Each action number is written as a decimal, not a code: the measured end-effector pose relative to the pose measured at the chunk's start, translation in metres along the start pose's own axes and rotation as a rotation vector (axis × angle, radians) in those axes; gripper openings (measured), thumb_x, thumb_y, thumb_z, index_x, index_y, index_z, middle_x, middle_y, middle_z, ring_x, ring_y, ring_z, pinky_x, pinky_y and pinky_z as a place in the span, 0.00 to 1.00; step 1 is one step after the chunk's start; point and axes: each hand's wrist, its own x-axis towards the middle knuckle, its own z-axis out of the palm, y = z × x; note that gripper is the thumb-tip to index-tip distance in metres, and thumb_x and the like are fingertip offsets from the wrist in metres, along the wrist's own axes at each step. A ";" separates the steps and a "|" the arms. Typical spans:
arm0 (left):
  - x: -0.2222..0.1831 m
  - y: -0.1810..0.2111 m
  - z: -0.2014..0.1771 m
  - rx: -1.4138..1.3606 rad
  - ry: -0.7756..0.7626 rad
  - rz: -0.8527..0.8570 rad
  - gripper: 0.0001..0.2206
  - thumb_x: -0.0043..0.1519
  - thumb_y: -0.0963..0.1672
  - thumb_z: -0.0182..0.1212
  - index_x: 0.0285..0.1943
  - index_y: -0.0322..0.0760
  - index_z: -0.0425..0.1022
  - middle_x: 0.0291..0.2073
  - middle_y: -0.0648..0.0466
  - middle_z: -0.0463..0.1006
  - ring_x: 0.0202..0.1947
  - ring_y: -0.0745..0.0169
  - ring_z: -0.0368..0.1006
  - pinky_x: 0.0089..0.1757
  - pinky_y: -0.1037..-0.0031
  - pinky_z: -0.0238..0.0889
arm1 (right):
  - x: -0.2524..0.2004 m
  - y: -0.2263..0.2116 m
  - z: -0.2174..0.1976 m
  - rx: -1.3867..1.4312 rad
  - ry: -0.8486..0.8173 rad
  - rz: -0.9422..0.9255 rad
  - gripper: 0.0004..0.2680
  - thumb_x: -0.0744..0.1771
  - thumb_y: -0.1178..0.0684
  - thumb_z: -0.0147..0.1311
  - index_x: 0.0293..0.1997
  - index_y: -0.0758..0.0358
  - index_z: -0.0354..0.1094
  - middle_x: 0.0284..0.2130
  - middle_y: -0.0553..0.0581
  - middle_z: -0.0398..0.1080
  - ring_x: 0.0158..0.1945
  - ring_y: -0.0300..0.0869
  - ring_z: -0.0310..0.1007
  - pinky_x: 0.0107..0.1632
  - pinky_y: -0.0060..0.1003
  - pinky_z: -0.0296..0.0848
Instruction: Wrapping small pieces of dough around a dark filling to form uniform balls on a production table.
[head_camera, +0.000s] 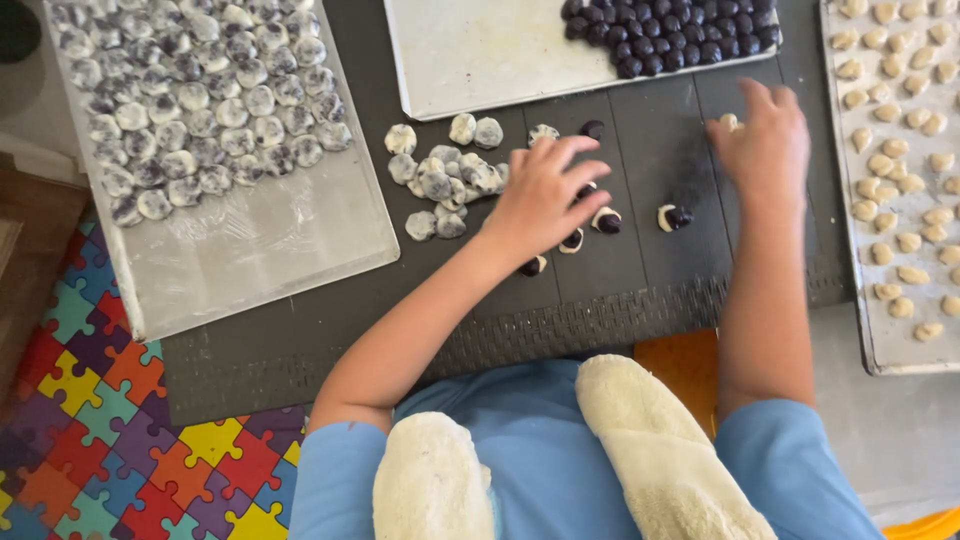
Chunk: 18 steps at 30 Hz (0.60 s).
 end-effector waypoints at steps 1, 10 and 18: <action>0.004 -0.009 -0.007 0.006 0.005 -0.006 0.16 0.60 0.52 0.51 0.50 0.45 0.73 0.55 0.53 0.67 0.52 0.54 0.60 0.45 0.64 0.56 | 0.006 0.019 0.012 0.003 0.001 -0.009 0.19 0.64 0.53 0.60 0.60 0.66 0.60 0.48 0.72 0.63 0.48 0.60 0.63 0.47 0.53 0.65; 0.039 -0.014 0.004 -0.302 0.125 -0.010 0.09 0.61 0.43 0.52 0.47 0.38 0.71 0.42 0.50 0.74 0.44 0.58 0.69 0.46 0.68 0.64 | -0.024 0.000 0.003 0.334 0.143 -0.519 0.03 0.68 0.67 0.54 0.43 0.78 0.66 0.37 0.66 0.62 0.34 0.48 0.64 0.39 0.37 0.70; 0.068 -0.006 0.062 -0.841 0.180 -0.191 0.03 0.56 0.45 0.58 0.37 0.49 0.73 0.22 0.62 0.76 0.23 0.73 0.75 0.28 0.85 0.70 | -0.053 -0.020 -0.018 0.620 0.142 -0.505 0.08 0.67 0.65 0.57 0.51 0.70 0.69 0.32 0.58 0.63 0.33 0.50 0.68 0.37 0.40 0.70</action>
